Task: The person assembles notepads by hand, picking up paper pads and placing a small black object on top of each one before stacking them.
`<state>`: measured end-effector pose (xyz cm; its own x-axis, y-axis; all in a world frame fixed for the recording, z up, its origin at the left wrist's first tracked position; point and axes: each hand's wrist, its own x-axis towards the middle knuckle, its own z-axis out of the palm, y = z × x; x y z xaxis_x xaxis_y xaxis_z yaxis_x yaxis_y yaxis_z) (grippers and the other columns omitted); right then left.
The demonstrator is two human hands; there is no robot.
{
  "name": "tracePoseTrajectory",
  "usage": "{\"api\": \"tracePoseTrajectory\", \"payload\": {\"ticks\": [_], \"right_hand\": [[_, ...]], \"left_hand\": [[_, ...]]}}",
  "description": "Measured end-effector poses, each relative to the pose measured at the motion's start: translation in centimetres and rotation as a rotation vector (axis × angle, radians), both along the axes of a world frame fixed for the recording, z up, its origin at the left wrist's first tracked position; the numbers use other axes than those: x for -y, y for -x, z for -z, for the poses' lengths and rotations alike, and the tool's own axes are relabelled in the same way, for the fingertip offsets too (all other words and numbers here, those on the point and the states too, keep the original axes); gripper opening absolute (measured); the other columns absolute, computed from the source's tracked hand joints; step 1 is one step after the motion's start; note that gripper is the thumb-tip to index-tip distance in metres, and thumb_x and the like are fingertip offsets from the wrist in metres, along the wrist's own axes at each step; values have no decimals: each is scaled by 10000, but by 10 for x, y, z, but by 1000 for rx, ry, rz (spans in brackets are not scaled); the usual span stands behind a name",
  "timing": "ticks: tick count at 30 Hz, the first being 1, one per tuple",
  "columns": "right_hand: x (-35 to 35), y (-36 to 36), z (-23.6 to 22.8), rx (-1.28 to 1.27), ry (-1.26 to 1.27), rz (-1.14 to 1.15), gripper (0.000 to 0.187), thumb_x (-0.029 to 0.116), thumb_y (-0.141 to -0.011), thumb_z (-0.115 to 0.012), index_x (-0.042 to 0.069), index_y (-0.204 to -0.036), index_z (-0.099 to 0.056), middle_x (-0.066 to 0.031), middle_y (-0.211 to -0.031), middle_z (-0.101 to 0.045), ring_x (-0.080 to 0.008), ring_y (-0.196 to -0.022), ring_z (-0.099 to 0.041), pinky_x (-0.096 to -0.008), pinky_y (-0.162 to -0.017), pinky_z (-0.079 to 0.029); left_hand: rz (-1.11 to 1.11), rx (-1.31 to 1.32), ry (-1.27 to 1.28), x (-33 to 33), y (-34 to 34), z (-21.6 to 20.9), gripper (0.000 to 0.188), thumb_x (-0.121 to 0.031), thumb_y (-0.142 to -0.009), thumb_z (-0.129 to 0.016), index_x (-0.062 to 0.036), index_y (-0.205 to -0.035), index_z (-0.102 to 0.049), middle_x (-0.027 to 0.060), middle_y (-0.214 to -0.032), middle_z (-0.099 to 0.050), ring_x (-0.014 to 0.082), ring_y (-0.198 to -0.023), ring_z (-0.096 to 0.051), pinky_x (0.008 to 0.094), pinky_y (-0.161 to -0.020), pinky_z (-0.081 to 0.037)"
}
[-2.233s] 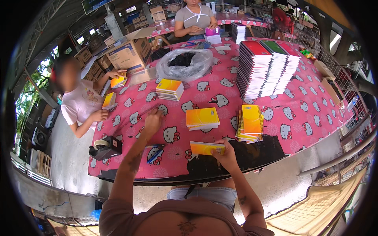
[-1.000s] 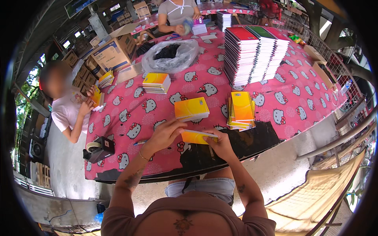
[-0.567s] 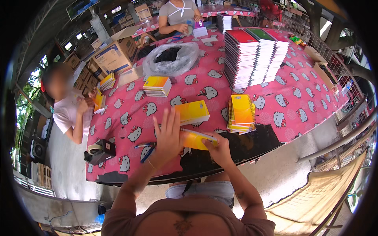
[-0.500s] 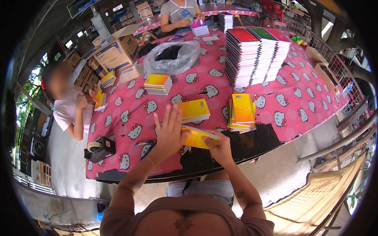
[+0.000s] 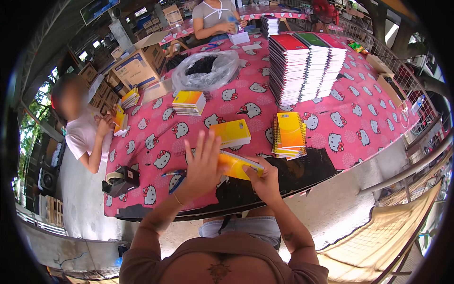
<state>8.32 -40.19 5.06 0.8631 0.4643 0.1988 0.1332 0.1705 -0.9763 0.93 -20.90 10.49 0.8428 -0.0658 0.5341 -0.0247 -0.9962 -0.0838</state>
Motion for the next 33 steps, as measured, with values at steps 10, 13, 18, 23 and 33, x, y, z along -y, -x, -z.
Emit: {"api": "tracePoseTrajectory", "payload": {"ticks": [10,13,18,23,33], "right_hand": [[-10,10,-11,12,46,36,258,48,-921,-711,-21,-1158,-633,-30,-1000,-670,-74,-891,-597,-231,-793,-498],[-8,13,-4,12,104,18,260,46,-917,-711,-19,-1155,-630,-24,-979,-668,-63,-872,-593,-221,-768,-500],[-8,20,-2,-85,57,19,254,54,-907,-716,-5,-1141,-634,-20,-964,-671,-58,-855,-593,-221,-747,-507],[-13,12,11,0,86,-42,259,65,-905,-722,-5,-1140,-636,-11,-955,-675,-53,-845,-590,-219,-745,-496],[-5,10,-1,49,231,-130,242,31,-875,-733,-5,-1107,-672,-76,-967,-710,-118,-893,-660,-263,-813,-516]], "left_hand": [[101,-139,71,6,23,41,852,-579,-935,-520,48,-1493,-376,273,-1584,-308,424,-1496,-258,672,-1164,-95],[118,-33,13,6,18,46,870,-613,-930,-495,54,-1479,-389,264,-1586,-311,413,-1499,-259,656,-1170,-108],[130,-119,39,12,24,52,861,-627,-942,-474,59,-1458,-409,258,-1548,-381,374,-1496,-296,623,-1181,-120],[219,22,151,-6,9,11,501,-360,-964,-609,-36,-1345,-576,145,-1321,-612,284,-1283,-548,598,-1177,-192],[516,-237,413,-32,2,0,147,-204,-930,-664,-125,-1054,-662,72,-856,-701,225,-886,-695,476,-1164,-315]]}}
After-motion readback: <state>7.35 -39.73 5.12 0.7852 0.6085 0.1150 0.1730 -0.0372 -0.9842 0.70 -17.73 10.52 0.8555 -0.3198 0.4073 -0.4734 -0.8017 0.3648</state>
